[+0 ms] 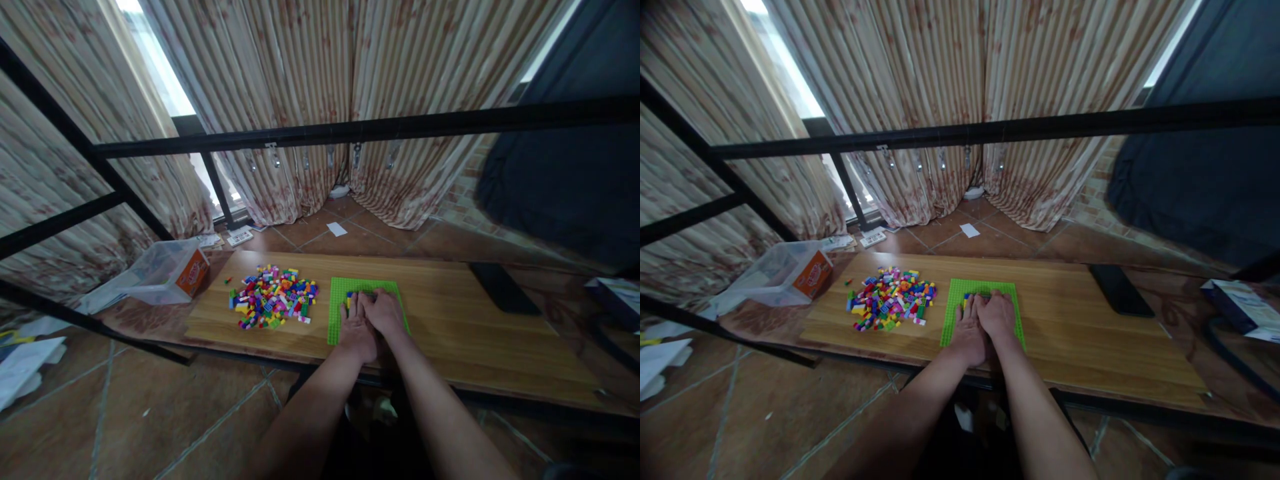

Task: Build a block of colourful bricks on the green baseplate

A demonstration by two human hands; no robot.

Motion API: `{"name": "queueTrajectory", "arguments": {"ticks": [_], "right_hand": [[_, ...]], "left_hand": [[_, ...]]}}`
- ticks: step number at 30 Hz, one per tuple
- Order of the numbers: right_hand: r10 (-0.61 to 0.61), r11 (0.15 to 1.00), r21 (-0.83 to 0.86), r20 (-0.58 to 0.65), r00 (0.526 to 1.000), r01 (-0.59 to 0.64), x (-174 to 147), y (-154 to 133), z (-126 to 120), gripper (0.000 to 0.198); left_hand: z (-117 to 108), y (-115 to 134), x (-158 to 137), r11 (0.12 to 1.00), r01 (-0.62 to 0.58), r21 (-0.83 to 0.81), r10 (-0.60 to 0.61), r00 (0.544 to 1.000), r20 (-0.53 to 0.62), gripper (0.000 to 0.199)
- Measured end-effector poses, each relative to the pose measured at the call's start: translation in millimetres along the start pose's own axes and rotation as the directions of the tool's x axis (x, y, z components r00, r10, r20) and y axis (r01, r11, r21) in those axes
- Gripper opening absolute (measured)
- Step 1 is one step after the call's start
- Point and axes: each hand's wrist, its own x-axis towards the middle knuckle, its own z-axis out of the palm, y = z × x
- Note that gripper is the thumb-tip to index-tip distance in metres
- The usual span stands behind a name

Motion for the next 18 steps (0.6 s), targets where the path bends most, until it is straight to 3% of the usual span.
{"name": "queueTrajectory", "arguments": {"ticks": [18], "right_hand": [[-0.006, 0.998, -0.069, 0.051, 0.999, 0.009, -1.9, -6.2, -6.4, 0.047]], "left_hand": [[3.6, -1.1, 0.0, 0.999, -0.007, -0.042, 0.003, 0.997, -0.082, 0.086]]}}
